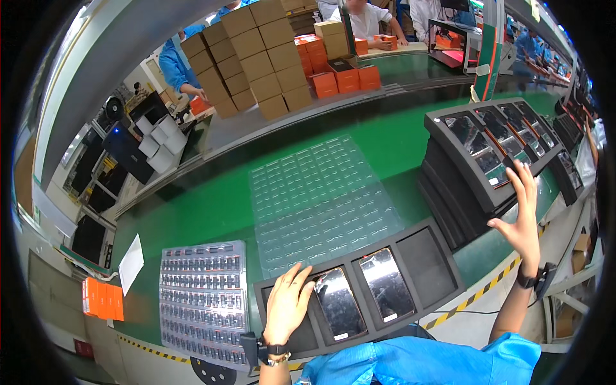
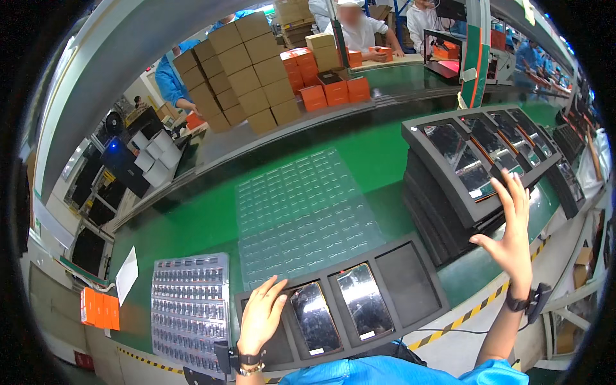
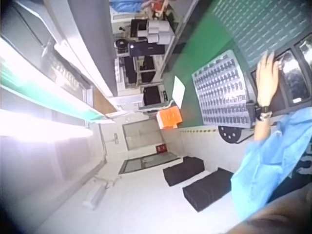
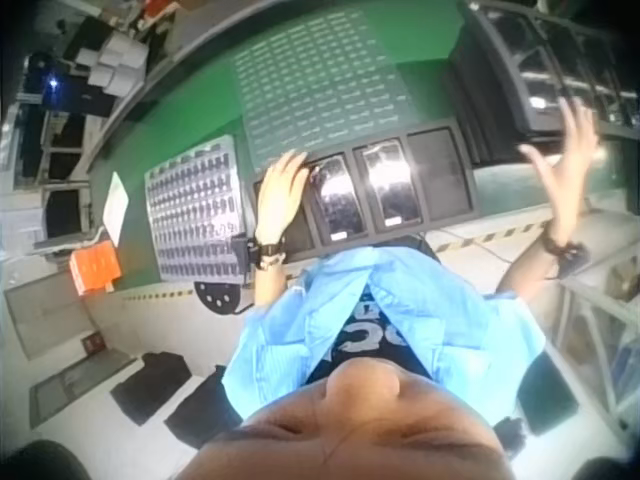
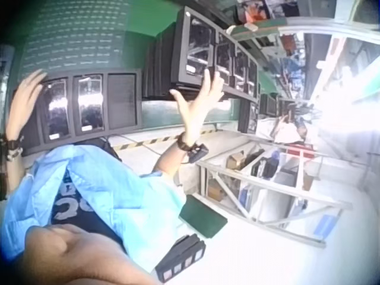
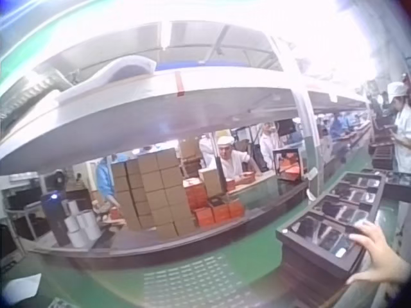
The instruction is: Handling and stacking mobile phone components and trays on a factory assembly line.
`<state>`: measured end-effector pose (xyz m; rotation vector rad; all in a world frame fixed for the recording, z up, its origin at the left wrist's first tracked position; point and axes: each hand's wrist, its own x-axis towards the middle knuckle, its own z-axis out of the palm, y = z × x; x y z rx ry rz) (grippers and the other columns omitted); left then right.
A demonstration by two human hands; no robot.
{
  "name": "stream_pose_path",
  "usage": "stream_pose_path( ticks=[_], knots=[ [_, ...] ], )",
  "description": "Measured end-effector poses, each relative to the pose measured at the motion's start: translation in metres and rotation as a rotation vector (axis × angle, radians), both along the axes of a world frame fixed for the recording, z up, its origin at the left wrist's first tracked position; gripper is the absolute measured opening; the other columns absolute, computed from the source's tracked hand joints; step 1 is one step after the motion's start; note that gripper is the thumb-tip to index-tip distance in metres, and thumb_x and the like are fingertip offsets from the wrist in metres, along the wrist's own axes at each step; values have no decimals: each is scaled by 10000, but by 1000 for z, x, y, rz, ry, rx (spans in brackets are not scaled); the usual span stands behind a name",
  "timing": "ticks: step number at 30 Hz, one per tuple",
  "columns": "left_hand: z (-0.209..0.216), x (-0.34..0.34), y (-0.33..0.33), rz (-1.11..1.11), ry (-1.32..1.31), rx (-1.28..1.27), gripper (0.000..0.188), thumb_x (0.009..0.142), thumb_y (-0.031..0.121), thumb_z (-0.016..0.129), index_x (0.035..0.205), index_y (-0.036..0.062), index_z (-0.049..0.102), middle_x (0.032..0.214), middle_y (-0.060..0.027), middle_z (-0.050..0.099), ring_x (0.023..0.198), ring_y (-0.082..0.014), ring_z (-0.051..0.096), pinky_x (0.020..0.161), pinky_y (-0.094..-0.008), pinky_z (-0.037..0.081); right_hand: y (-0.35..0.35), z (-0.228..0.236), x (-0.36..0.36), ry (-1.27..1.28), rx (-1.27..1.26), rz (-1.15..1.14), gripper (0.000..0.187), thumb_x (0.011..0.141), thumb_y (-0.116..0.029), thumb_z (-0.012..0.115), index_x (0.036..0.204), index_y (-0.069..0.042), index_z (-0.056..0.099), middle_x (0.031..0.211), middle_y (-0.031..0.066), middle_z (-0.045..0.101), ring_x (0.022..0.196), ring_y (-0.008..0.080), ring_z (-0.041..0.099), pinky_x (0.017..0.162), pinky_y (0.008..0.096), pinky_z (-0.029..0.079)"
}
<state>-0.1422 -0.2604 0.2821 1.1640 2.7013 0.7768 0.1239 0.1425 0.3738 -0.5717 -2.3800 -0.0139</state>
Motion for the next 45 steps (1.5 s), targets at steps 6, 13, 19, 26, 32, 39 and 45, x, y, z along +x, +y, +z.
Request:
stream_pose_path(
  ticks=[6, 13, 19, 26, 32, 39, 45],
  knots=[
    [1, 40, -49, 39, -14, 107, 349, 961, 244, 653, 1265, 74, 675, 1349, -153, 626, 1226, -368, 583, 1050, -458, 463, 43, 13, 19, -89, 9, 14, 766, 597, -311, 859, 1302, -116, 635, 1403, 91, 578, 1460, 357, 375, 1243, 581, 144],
    [-21, 73, -67, 124, 36, 307, 177, 948, 107, 645, 1091, 36, 723, 1154, -132, 711, 1109, -328, 647, 989, -422, 497, 77, 22, 25, 36, -106, 270, 463, 528, -173, 832, 948, -45, 685, 1008, 68, 602, 1177, 307, 541, 1225, 541, 196],
    [-56, 87, -60, 211, 145, 443, 87, 890, 3, 658, 959, 13, 711, 1007, -113, 735, 957, -304, 690, 872, -393, 543, 46, 47, 25, 209, -112, 338, 467, 542, -136, 772, 979, 0, 683, 1039, 75, 594, 1063, 256, 547, 1113, 470, 321],
    [-57, 87, -63, 277, 203, 514, 85, 897, -13, 627, 907, 6, 709, 935, -118, 743, 908, -298, 698, 842, -378, 537, -94, 66, -9, 258, 280, 476, 426, 505, -191, 782, 920, -96, 775, 884, 32, 598, 893, 261, 553, 923, 484, 447],
    [-41, 93, -47, 315, -479, 907, 361, 1060, 274, 508, 1177, -33, 659, 1205, -153, 683, 1074, -276, 668, 944, -387, 528, -193, 13, -47, 186, 407, 705, 313, 725, -238, 738, 1032, -212, 792, 884, -76, 608, 825, 75, 625, 928, 373, 519],
    [-11, 54, -41, -139, -1783, 1261, 547, 1020, 497, 520, 1268, 15, 585, 1185, -132, 684, 1061, -242, 684, 862, -376, 575, -245, -16, -64, 53, 438, 707, 390, 789, -208, 673, 1170, -182, 754, 941, -74, 613, 940, 70, 634, 1000, 333, 490],
    [-4, 63, -16, 457, -1578, 1213, 104, 883, 100, 679, 954, 29, 704, 939, -125, 744, 844, -259, 732, 735, -385, 619, -213, -25, -29, 284, 244, 480, 361, 919, -322, 689, 1216, -117, 694, 1349, 82, 569, 1279, 231, 525, 1141, 474, 349]
  ],
)
